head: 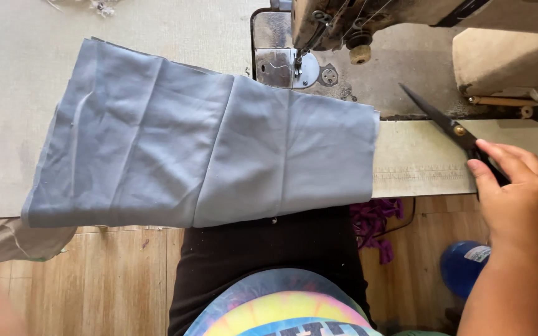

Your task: Sorting, cutting, and arranging small fabric pieces at a sewing workstation.

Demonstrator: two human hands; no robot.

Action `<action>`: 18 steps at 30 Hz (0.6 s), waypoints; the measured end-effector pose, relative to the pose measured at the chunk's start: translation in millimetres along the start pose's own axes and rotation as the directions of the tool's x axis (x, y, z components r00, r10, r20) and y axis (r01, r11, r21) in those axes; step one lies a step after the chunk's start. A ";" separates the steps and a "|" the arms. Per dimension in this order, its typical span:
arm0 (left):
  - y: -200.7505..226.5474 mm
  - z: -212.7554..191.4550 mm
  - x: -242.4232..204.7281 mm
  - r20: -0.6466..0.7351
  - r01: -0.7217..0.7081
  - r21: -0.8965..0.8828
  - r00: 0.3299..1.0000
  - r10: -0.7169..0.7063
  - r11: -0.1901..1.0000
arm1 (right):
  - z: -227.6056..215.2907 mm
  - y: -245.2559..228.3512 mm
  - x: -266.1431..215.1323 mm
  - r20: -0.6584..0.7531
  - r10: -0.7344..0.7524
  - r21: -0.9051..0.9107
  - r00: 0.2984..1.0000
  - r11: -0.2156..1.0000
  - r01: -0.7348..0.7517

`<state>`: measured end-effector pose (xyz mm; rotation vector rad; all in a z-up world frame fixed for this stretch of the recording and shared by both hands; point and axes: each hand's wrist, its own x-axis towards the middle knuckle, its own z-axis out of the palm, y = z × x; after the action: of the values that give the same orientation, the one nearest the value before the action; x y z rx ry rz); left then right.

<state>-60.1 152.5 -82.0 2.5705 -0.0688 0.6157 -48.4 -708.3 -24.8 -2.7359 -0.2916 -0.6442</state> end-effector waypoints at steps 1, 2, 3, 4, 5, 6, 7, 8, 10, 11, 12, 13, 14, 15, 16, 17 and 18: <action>0.9 7.3 8.9 -0.017 0.036 -0.009 0.999 -0.036 0.999 | 4.5 7.3 -1.9 -0.003 -0.005 0.003 1.000 1.000 0.005; 2.5 12.5 17.0 -0.035 0.071 -0.018 0.997 -0.072 0.997 | 9.0 14.7 -3.6 -0.063 -0.032 -0.101 0.997 0.995 0.026; 4.8 17.7 26.2 -0.051 0.104 -0.031 0.993 -0.106 0.994 | 12.5 22.6 -6.0 -0.121 -0.065 -0.206 0.991 0.978 0.039; 12.8 25.3 39.1 -0.055 0.103 -0.031 0.993 -0.105 0.994 | 15.2 -9.0 2.2 -0.125 -0.067 -0.205 0.990 0.978 0.040; 20.7 31.4 51.1 -0.032 0.041 0.186 0.999 -0.035 0.982 | 18.3 -41.4 8.9 -0.117 -0.010 -0.084 0.993 0.997 0.000; 28.6 37.7 63.0 0.007 -0.028 0.389 1.000 0.028 0.921 | 21.2 -73.5 15.4 -0.100 0.044 0.041 0.994 0.998 -0.041; 47.5 45.7 71.4 0.006 -0.030 0.392 1.000 0.030 0.920 | 33.1 -95.1 22.6 -0.103 0.046 0.043 0.994 0.998 -0.042; 66.5 53.5 79.7 0.031 0.051 0.289 0.998 -0.062 0.956 | 44.7 -116.8 29.8 -0.032 0.044 0.071 0.999 0.997 -0.042; 91.4 65.2 91.1 0.066 0.133 0.187 0.987 -0.148 0.973 | 68.8 -147.4 40.8 0.036 0.039 0.105 0.999 0.994 -0.043; 97.6 69.8 94.0 0.098 0.166 0.168 0.978 -0.184 0.972 | 81.3 -155.5 45.1 0.031 -0.030 0.080 0.999 0.996 0.028; 103.5 74.3 97.0 0.131 0.199 0.150 0.967 -0.219 0.968 | 93.8 -164.0 49.6 0.028 -0.100 0.054 0.995 0.994 0.098; 110.9 66.3 93.3 0.126 0.198 0.153 0.968 -0.218 0.968 | 89.1 -168.1 50.4 0.022 -0.102 0.057 0.995 0.993 0.101; 118.0 58.3 89.9 0.113 0.261 0.045 0.958 -0.264 0.964 | 84.8 -172.5 51.4 0.068 -0.064 0.178 0.996 0.983 0.051; 124.5 50.6 86.0 0.106 0.318 -0.066 0.945 -0.310 0.946 | 80.7 -177.1 52.4 0.119 -0.033 0.295 0.992 0.956 -0.004; 144.1 32.0 81.5 0.101 0.317 -0.064 0.945 -0.310 0.946 | 78.4 -172.0 47.3 0.115 -0.036 0.298 0.993 0.955 0.000; 163.8 14.7 75.7 0.182 0.455 -0.300 0.890 -0.418 0.839 | 75.7 -166.3 41.6 0.111 0.195 0.456 0.975 0.861 -0.224; 183.2 -2.1 69.9 0.290 0.566 -0.500 0.823 -0.489 0.656 | 73.7 -160.5 36.0 0.150 0.410 0.595 0.900 0.689 -0.413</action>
<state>-27.3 -2.8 33.1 1.8906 0.3956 0.1524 -30.0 -529.1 -29.8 -2.0538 0.1134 -0.3282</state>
